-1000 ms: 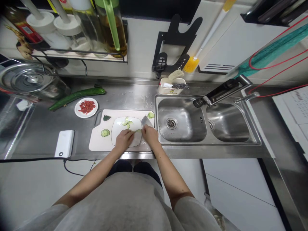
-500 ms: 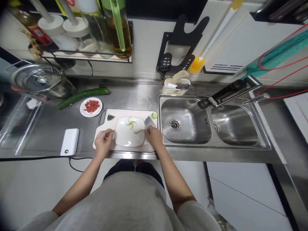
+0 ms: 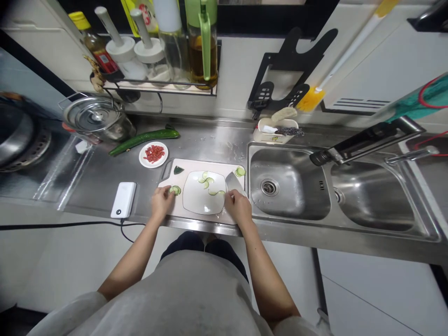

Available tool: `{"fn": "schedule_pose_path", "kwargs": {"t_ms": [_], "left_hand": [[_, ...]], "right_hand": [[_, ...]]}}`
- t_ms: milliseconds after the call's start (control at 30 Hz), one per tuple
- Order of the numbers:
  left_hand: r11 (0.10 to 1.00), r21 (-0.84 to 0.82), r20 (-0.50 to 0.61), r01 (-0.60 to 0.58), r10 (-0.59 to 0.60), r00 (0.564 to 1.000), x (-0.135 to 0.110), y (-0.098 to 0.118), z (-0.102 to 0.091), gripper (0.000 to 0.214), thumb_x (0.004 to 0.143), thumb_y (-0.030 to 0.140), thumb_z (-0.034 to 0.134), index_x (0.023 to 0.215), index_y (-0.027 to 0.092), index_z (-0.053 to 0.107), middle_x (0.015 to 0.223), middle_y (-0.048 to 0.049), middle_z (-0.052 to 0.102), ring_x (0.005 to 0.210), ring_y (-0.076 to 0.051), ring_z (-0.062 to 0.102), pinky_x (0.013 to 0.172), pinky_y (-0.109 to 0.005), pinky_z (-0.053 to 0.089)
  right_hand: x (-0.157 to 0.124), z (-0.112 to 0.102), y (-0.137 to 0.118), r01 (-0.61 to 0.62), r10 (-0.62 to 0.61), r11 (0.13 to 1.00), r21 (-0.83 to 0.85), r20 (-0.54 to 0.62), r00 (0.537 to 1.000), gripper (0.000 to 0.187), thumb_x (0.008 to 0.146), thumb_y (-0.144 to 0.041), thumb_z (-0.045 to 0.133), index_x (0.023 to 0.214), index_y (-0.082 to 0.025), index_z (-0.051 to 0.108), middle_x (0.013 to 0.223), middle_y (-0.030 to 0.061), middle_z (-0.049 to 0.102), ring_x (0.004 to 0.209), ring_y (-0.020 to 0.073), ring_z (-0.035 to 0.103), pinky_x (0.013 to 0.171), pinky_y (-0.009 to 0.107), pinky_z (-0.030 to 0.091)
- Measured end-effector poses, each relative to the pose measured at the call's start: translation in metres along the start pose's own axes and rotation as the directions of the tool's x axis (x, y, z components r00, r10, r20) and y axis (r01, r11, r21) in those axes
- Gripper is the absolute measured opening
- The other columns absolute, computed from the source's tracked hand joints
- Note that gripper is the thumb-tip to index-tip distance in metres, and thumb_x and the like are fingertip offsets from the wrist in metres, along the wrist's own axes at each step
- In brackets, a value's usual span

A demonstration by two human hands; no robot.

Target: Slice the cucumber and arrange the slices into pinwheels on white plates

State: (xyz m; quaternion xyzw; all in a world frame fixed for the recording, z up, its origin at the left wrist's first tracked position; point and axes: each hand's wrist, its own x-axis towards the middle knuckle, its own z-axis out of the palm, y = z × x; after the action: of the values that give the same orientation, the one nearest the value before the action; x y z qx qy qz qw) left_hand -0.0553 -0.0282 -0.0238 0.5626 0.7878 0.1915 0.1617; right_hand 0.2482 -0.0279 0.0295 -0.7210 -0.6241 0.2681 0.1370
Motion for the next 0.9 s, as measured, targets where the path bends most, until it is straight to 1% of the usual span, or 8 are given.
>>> {"fn": "schedule_pose_path", "kwargs": {"t_ms": [167, 300, 433, 533, 633, 700, 800, 900], "left_hand": [[0.998, -0.056, -0.012, 0.012, -0.013, 1.0, 0.002, -0.001, -0.001, 0.025, 0.079, 0.027, 0.057, 0.101, 0.02, 0.067, 0.093, -0.0065, 0.062, 0.078, -0.019, 0.058, 0.077, -0.032, 0.045], [0.994, -0.094, -0.026, 0.051, -0.054, 0.998, 0.003, -0.003, 0.0, 0.018, 0.079, 0.024, 0.057, 0.094, 0.02, 0.066, 0.091, -0.0052, 0.063, 0.077, -0.018, 0.058, 0.076, -0.031, 0.044], [0.996, -0.074, -0.01, 0.059, -0.059, 0.998, 0.005, -0.006, 0.0, 0.028, 0.078, 0.025, 0.058, 0.105, 0.02, 0.064, 0.094, -0.0082, 0.065, 0.083, -0.021, 0.059, 0.078, -0.033, 0.044], [0.994, -0.086, 0.026, 0.07, -0.068, 0.997, 0.006, -0.009, -0.002, 0.03, 0.083, 0.022, 0.05, 0.11, 0.021, 0.063, 0.094, -0.0086, 0.066, 0.083, -0.021, 0.06, 0.079, -0.034, 0.044], [0.992, -0.092, 0.025, 0.083, -0.081, 0.996, 0.005, -0.01, -0.005, 0.032, 0.087, 0.021, 0.041, 0.112, 0.021, 0.063, 0.099, -0.0094, 0.067, 0.087, -0.022, 0.061, 0.08, -0.034, 0.044], [0.993, -0.068, 0.029, 0.092, -0.09, 0.995, 0.005, -0.009, -0.007, 0.031, 0.088, 0.027, 0.042, 0.111, 0.021, 0.063, 0.101, -0.0099, 0.066, 0.09, -0.023, 0.06, 0.078, -0.034, 0.044], [0.996, -0.01, 0.062, 0.088, -0.087, 0.994, 0.005, -0.009, -0.009, 0.03, 0.083, 0.036, 0.053, 0.108, 0.021, 0.064, 0.099, -0.0099, 0.065, 0.089, -0.025, 0.059, 0.074, -0.034, 0.043], [0.998, 0.006, 0.083, 0.064, -0.065, 0.994, 0.005, -0.009, -0.008, 0.026, 0.08, 0.033, 0.058, 0.103, 0.022, 0.063, 0.094, -0.008, 0.064, 0.086, -0.023, 0.059, 0.072, -0.032, 0.042]], "right_hand": [[-0.004, 0.004, 0.0, 0.032, -0.031, 0.999, 0.029, -0.02, 0.999, 0.029, 0.087, -0.042, 0.044, 0.084, -0.021, 0.064, 0.061, 0.0005, 0.058, 0.058, 0.0148, 0.05, 0.055, 0.023, 0.027], [-0.008, 0.005, -0.005, 0.047, -0.046, 0.998, 0.03, -0.026, 0.999, 0.03, 0.087, -0.043, 0.044, 0.085, -0.021, 0.064, 0.063, 0.0009, 0.059, 0.06, 0.0155, 0.052, 0.055, 0.023, 0.028], [-0.011, 0.006, -0.015, 0.091, -0.09, 0.995, 0.033, -0.011, 0.996, 0.03, 0.089, -0.042, 0.043, 0.086, -0.021, 0.063, 0.063, 0.0007, 0.059, 0.06, 0.0155, 0.053, 0.055, 0.023, 0.028], [-0.012, 0.01, -0.028, 0.156, -0.157, 0.987, 0.043, 0.014, 0.987, 0.029, 0.09, -0.041, 0.042, 0.086, -0.02, 0.063, 0.062, 0.0006, 0.059, 0.059, 0.0153, 0.053, 0.055, 0.023, 0.028], [-0.014, 0.016, -0.047, 0.207, -0.21, 0.977, 0.048, 0.072, 0.975, 0.026, 0.092, -0.038, 0.043, 0.088, -0.021, 0.062, 0.064, 0.0007, 0.06, 0.059, 0.0148, 0.053, 0.056, 0.023, 0.028], [-0.017, 0.021, -0.063, 0.234, -0.238, 0.971, 0.045, 0.129, 0.963, 0.023, 0.092, -0.036, 0.044, 0.089, -0.021, 0.062, 0.067, 0.001, 0.062, 0.061, 0.0146, 0.053, 0.056, 0.023, 0.028], [-0.028, 0.032, -0.087, 0.299, -0.301, 0.953, 0.043, 0.219, 0.928, 0.021, 0.093, -0.034, 0.045, 0.092, -0.021, 0.062, 0.075, 0.0016, 0.065, 0.067, 0.0145, 0.055, 0.059, 0.024, 0.029], [-0.04, 0.044, -0.104, 0.393, -0.391, 0.918, 0.056, 0.297, 0.871, 0.02, 0.094, -0.033, 0.045, 0.094, -0.021, 0.061, 0.083, 0.0025, 0.066, 0.074, 0.0146, 0.057, 0.063, 0.024, 0.03]]}}
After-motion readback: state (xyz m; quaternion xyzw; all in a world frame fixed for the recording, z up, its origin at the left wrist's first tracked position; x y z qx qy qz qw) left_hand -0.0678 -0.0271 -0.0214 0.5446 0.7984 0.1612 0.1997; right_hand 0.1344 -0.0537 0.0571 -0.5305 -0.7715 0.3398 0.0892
